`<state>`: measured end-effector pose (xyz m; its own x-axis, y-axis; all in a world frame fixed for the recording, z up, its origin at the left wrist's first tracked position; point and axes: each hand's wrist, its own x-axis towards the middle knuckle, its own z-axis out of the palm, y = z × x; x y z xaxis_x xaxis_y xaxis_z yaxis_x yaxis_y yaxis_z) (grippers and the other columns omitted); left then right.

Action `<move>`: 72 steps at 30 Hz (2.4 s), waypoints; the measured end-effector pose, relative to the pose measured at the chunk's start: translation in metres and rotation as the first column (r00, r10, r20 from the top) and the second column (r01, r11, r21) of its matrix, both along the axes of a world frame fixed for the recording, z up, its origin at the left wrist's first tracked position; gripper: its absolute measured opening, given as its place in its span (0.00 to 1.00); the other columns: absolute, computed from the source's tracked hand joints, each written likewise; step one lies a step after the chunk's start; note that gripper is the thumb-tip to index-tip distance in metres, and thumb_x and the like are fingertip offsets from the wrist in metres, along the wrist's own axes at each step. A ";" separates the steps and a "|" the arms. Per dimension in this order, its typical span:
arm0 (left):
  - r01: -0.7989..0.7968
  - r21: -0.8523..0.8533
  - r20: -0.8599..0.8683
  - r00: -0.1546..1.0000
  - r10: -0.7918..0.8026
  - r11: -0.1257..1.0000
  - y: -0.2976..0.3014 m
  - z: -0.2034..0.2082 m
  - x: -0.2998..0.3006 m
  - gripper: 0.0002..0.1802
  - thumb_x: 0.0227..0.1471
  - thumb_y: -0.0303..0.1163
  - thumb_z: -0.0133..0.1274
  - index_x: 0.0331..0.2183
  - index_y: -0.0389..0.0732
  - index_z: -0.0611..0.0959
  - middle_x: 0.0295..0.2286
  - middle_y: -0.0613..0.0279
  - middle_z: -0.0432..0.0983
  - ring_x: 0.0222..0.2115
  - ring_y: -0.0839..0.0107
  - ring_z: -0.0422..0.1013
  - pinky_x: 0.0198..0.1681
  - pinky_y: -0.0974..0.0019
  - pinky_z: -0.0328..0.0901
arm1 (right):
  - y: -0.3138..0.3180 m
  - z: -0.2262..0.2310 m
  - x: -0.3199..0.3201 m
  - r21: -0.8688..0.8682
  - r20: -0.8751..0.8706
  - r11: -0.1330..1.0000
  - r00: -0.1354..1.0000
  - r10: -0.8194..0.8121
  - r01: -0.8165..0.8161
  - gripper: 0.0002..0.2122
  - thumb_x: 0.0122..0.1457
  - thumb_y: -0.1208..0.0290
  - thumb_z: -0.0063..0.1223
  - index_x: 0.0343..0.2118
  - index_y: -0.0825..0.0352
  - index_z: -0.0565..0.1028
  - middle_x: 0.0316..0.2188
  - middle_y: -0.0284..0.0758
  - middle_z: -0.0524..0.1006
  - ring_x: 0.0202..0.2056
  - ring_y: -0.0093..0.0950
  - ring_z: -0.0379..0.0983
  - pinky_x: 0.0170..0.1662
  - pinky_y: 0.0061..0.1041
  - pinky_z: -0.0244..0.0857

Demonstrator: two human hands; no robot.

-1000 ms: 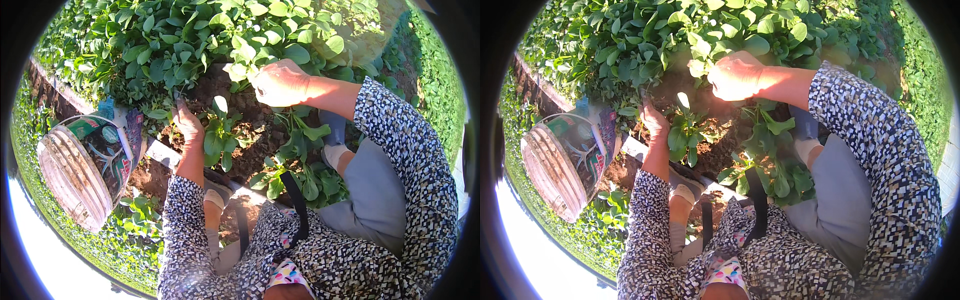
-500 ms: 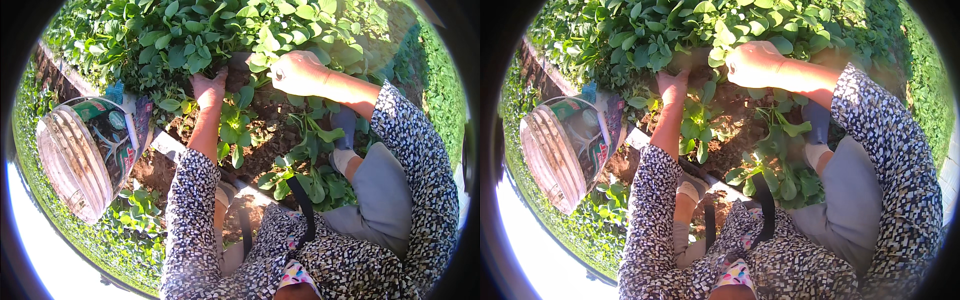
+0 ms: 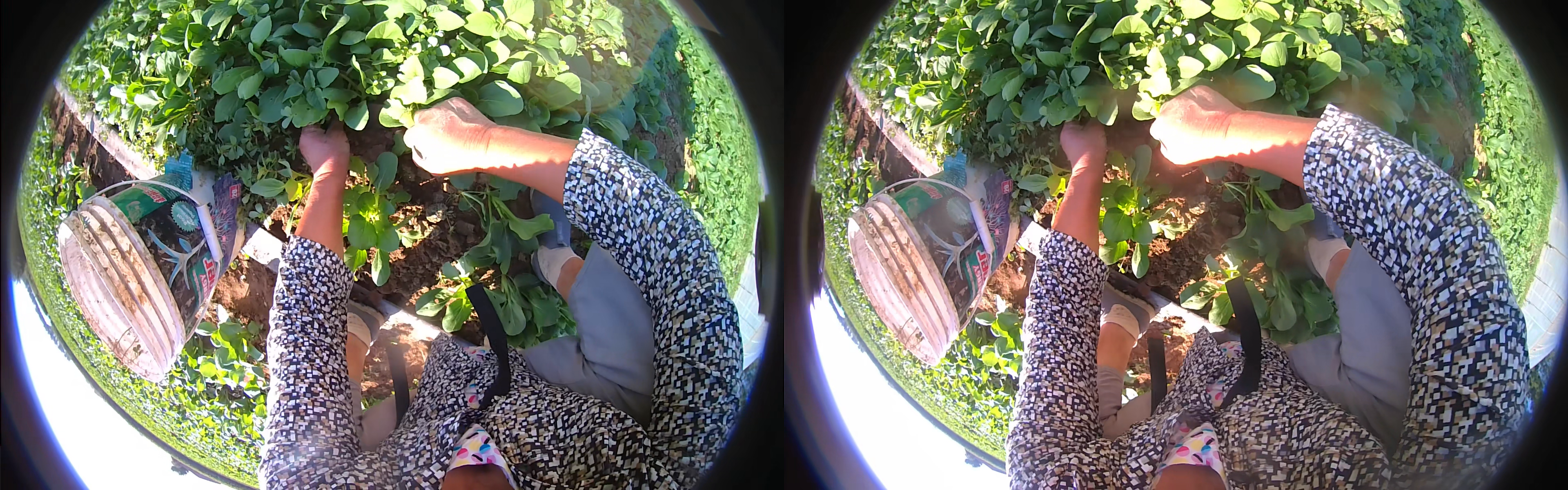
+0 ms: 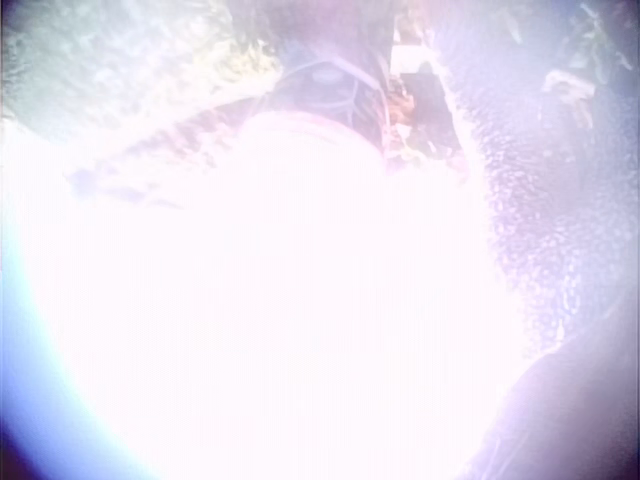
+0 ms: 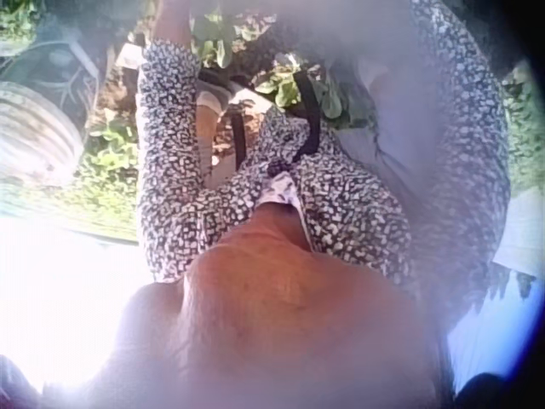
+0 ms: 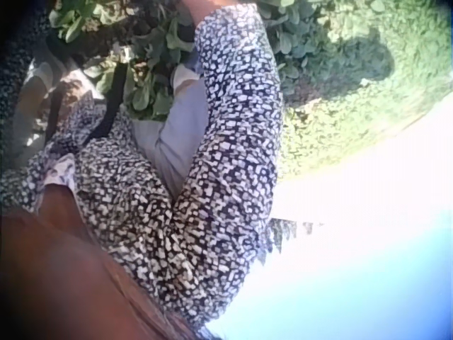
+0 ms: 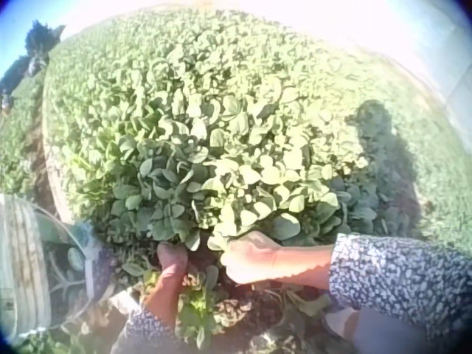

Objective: The person clears weeds from around crops by hand and using a trowel, placing the pulled vegetation into a bucket.

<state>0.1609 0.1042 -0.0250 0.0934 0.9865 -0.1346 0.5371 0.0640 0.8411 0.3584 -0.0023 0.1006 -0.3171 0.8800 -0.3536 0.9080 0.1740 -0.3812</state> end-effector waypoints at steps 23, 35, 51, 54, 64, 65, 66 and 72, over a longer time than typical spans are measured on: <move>-0.284 -0.404 0.442 0.771 0.458 0.870 -0.017 -0.008 -0.037 0.35 0.42 0.29 0.60 0.52 0.37 0.65 0.44 0.48 0.68 0.42 0.59 0.67 0.45 0.61 0.63 | 0.014 0.051 0.028 0.075 -0.051 0.942 0.944 -0.325 0.328 0.08 0.50 0.65 0.55 0.29 0.63 0.78 0.21 0.37 0.75 0.26 0.36 0.73 0.34 0.34 0.67; 0.013 -0.175 -0.359 0.930 -0.076 0.985 0.026 0.031 0.016 0.47 0.37 0.50 0.64 0.55 0.36 0.66 0.55 0.44 0.59 0.49 0.46 0.67 0.51 0.53 0.65 | 0.014 0.033 0.023 0.017 -0.176 0.962 0.948 -0.265 0.272 0.11 0.51 0.66 0.53 0.20 0.68 0.68 0.15 0.38 0.67 0.20 0.35 0.64 0.29 0.33 0.62; 0.173 0.065 -0.093 0.982 -0.167 0.983 0.031 -0.013 0.007 0.23 0.49 0.40 0.54 0.45 0.36 0.74 0.41 0.48 0.76 0.39 0.51 0.73 0.45 0.57 0.67 | 0.026 0.003 -0.009 0.084 -0.052 0.985 0.988 -0.148 0.152 0.06 0.49 0.67 0.53 0.21 0.64 0.74 0.21 0.35 0.75 0.28 0.36 0.74 0.32 0.33 0.69; -0.055 -0.144 0.694 0.706 0.141 0.988 0.045 -0.055 -0.021 0.21 0.47 0.27 0.50 0.45 0.35 0.73 0.41 0.53 0.75 0.41 0.59 0.72 0.44 0.63 0.65 | 0.022 0.013 -0.004 0.072 -0.147 0.984 0.978 -0.149 0.161 0.06 0.49 0.68 0.54 0.22 0.64 0.75 0.20 0.34 0.74 0.27 0.33 0.75 0.32 0.32 0.68; -0.015 -0.401 0.835 0.406 0.372 0.916 0.036 -0.050 -0.046 0.16 0.54 0.20 0.42 0.46 0.36 0.71 0.38 0.58 0.74 0.37 0.62 0.70 0.43 0.61 0.66 | 0.022 0.003 -0.038 -0.075 -0.172 0.982 0.968 -0.184 0.173 0.07 0.49 0.65 0.54 0.23 0.63 0.76 0.23 0.35 0.76 0.29 0.35 0.75 0.34 0.33 0.70; -0.006 -0.465 0.814 0.391 0.430 0.885 0.036 -0.047 -0.053 0.15 0.55 0.21 0.41 0.46 0.36 0.71 0.37 0.58 0.74 0.36 0.62 0.70 0.42 0.61 0.67 | 0.021 -0.003 -0.037 0.024 -0.146 0.996 0.986 -0.078 0.082 0.06 0.49 0.66 0.54 0.23 0.62 0.76 0.23 0.35 0.76 0.29 0.34 0.75 0.34 0.33 0.70; 0.014 -0.590 0.747 0.388 0.539 0.807 0.029 -0.030 -0.043 0.15 0.56 0.22 0.41 0.46 0.36 0.71 0.36 0.58 0.74 0.35 0.62 0.69 0.41 0.61 0.67 | 0.016 0.003 -0.030 0.035 -0.107 0.999 0.994 -0.012 0.016 0.05 0.49 0.68 0.53 0.22 0.62 0.75 0.22 0.34 0.75 0.28 0.33 0.75 0.33 0.33 0.70; 0.036 -0.787 0.542 0.517 0.663 0.616 -0.001 0.052 -0.015 0.18 0.59 0.31 0.37 0.49 0.40 0.72 0.34 0.59 0.74 0.33 0.64 0.69 0.32 0.67 0.68 | -0.004 0.025 0.010 0.150 -0.058 0.987 0.997 -0.045 0.053 0.06 0.49 0.66 0.53 0.20 0.62 0.73 0.20 0.34 0.74 0.27 0.33 0.75 0.32 0.33 0.69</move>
